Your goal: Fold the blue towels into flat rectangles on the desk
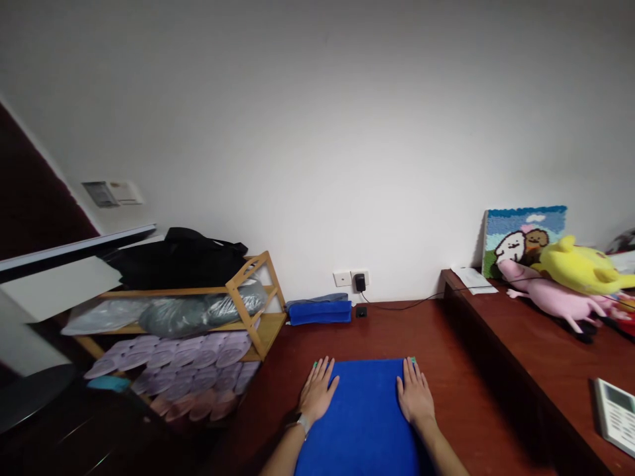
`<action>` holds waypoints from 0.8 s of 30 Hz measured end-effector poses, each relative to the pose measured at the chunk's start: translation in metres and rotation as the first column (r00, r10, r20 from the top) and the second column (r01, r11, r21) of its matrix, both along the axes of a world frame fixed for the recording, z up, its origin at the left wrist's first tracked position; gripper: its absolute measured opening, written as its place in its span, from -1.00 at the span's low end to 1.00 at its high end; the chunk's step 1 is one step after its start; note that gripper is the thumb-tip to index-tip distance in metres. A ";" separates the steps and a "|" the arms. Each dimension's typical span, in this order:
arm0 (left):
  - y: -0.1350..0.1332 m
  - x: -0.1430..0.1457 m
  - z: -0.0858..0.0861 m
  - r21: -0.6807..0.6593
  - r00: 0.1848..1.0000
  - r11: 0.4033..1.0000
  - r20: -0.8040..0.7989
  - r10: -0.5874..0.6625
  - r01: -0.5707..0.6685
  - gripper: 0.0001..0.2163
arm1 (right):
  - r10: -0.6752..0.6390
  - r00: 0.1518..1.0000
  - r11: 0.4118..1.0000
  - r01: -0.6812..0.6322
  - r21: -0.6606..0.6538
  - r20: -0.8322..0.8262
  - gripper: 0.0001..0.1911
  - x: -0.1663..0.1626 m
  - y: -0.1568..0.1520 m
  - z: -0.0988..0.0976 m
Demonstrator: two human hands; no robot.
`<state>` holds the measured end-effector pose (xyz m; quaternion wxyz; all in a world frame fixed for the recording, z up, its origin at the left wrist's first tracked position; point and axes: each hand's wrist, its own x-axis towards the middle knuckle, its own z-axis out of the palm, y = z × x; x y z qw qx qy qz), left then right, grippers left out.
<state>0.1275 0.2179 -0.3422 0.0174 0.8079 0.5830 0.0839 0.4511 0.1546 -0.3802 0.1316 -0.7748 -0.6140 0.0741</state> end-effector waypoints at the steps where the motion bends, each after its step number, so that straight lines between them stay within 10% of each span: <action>1: 0.001 0.000 0.001 -0.001 1.000 1.000 -0.006 -0.007 0.007 -0.40 | -0.001 1.000 1.000 0.001 -0.003 0.002 -0.25 0.000 0.000 0.000; 6: -0.003 0.013 0.011 0.032 1.000 0.999 0.004 -0.021 0.021 -0.42 | -0.010 1.000 1.000 0.010 0.020 -0.012 -0.25 -0.002 0.001 0.000; 15: -0.062 0.122 -0.006 0.036 0.949 0.963 0.162 -0.271 0.269 -0.42 | -0.015 0.999 1.000 0.016 -0.024 0.039 -0.25 -0.003 -0.002 0.005; 24: -0.051 -0.014 -0.003 0.005 0.997 0.997 0.026 0.075 -0.075 -0.42 | -0.080 0.996 0.997 0.081 -0.015 0.042 -0.27 -0.008 -0.033 0.032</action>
